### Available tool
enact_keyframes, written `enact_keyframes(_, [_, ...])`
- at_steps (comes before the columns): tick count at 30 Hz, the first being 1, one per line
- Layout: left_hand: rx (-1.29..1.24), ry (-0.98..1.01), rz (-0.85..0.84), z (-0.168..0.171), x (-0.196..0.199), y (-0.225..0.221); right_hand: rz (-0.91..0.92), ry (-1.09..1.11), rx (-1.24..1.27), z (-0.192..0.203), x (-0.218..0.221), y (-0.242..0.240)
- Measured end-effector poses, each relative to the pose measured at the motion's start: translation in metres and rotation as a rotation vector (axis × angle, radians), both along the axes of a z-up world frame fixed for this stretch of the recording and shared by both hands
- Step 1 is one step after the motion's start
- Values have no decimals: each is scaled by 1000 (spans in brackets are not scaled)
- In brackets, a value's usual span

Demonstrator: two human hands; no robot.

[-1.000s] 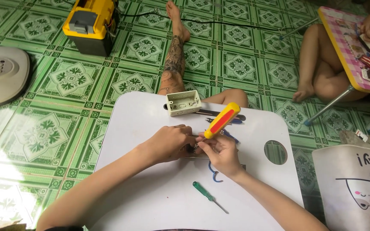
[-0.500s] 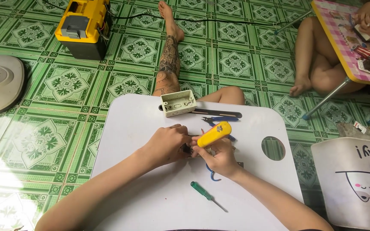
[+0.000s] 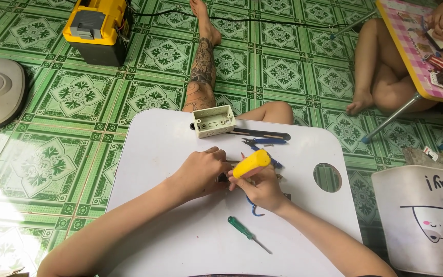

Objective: Wiring an electrical switch by stripping wires and securing them into the terminals using a screwdriver.

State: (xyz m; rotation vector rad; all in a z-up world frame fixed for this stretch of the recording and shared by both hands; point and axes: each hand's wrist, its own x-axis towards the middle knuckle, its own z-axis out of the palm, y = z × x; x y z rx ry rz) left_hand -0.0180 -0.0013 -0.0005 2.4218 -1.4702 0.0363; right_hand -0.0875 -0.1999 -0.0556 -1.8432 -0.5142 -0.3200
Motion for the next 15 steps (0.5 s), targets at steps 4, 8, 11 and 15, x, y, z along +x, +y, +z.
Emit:
enact_keyframes(4, [-18,-15,-11,-7,2,0,-3,15,-26,-16,5,-5])
enact_keyframes(8, [-42,-17,-33,-2,1,1,-62,60,-43,-8,3,-1])
enact_keyframes(11, [-41,-12,-39,-1,2,2,-66,83,-36,-14,0,-5])
enact_keyframes(15, [-37,-41,-38,-4,3,1,-91,91,-43,3,4,-1])
